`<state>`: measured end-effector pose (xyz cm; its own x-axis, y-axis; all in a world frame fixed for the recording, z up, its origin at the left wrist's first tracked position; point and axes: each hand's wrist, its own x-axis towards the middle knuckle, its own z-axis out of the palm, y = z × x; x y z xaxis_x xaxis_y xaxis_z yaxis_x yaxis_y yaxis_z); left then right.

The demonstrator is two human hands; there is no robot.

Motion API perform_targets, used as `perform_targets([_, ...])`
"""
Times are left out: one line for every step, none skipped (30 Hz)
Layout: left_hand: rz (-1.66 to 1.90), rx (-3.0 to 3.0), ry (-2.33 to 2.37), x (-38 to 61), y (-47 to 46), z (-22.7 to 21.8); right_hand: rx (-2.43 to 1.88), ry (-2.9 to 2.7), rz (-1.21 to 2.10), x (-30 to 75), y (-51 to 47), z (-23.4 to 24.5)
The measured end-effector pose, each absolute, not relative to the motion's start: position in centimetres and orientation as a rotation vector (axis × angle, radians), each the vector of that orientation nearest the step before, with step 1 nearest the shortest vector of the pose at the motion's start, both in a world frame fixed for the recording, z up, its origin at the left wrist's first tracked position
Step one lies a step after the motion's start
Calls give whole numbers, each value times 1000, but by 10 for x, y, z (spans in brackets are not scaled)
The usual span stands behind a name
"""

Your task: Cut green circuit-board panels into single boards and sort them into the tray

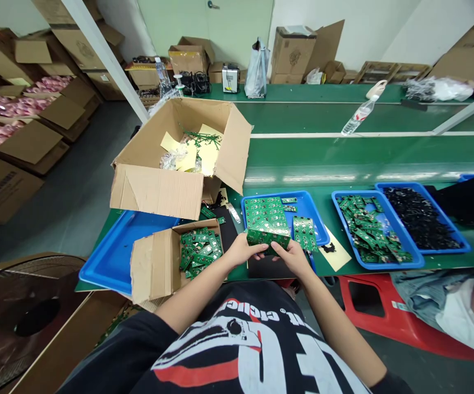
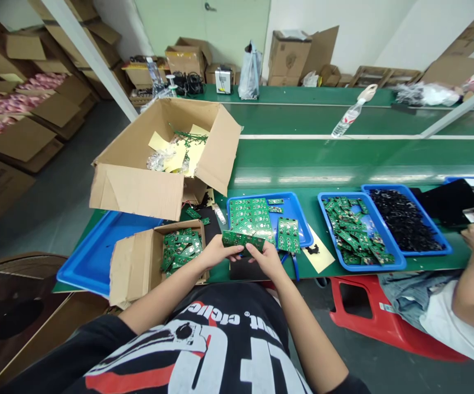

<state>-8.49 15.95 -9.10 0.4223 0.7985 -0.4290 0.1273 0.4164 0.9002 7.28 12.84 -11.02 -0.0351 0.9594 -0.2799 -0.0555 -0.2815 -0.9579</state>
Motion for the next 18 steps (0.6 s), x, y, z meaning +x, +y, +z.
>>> perform_targets([537,1076,1063,-84,160,-91,-1363,-1054,1442,73,129,-110])
perform_targets([534,1074,1058,-83,160,-92,-1372,-1066,1430,72,130,-109])
perform_targets([533,1074,1060,-82,160,-92,-1382,-1071,1424,72,131,-108])
perform_targets([536,1074,1068,-81,161,-93,-1393,-1068,1419,71,132,-108])
perform_targets([544,1074,1083,-81,162,-95,-1406,-1057,1409,70,133,-108])
perform_targets([554,1072,1102,-80,163,-96,-1424,-1036,1388,69,133,-109])
perform_targets([563,1070,1123,-79,164,-98,-1443,-1013,1368,68,134,-111])
perform_targets([570,1066,1143,-79,165,-100,-1462,-989,1346,66,135,-113])
perform_targets([576,1063,1160,-78,166,-101,-1479,-967,1327,65,135,-116])
perform_targets([581,1059,1175,-78,167,-103,-1492,-947,1312,64,135,-119])
perform_targets([585,1056,1188,-77,167,-105,-1500,-931,1302,63,135,-122])
perform_targets([588,1053,1198,-76,167,-106,-1504,-921,1302,62,135,-125])
perform_targets([591,1050,1207,-76,167,-108,-1507,-916,1304,61,135,-127])
perform_targets([593,1048,1214,-75,167,-110,-1511,-917,1307,61,135,-129])
perform_targets([594,1048,1222,-74,166,-112,-1521,-925,1305,60,135,-131])
perform_targets([595,1051,1231,-73,166,-115,-1544,-940,1284,59,135,-133])
perform_targets([595,1055,1240,-72,166,-117,-1578,-959,1247,58,135,-134])
perform_targets([594,1059,1248,-72,166,-119,-1610,-976,1206,58,135,-135])
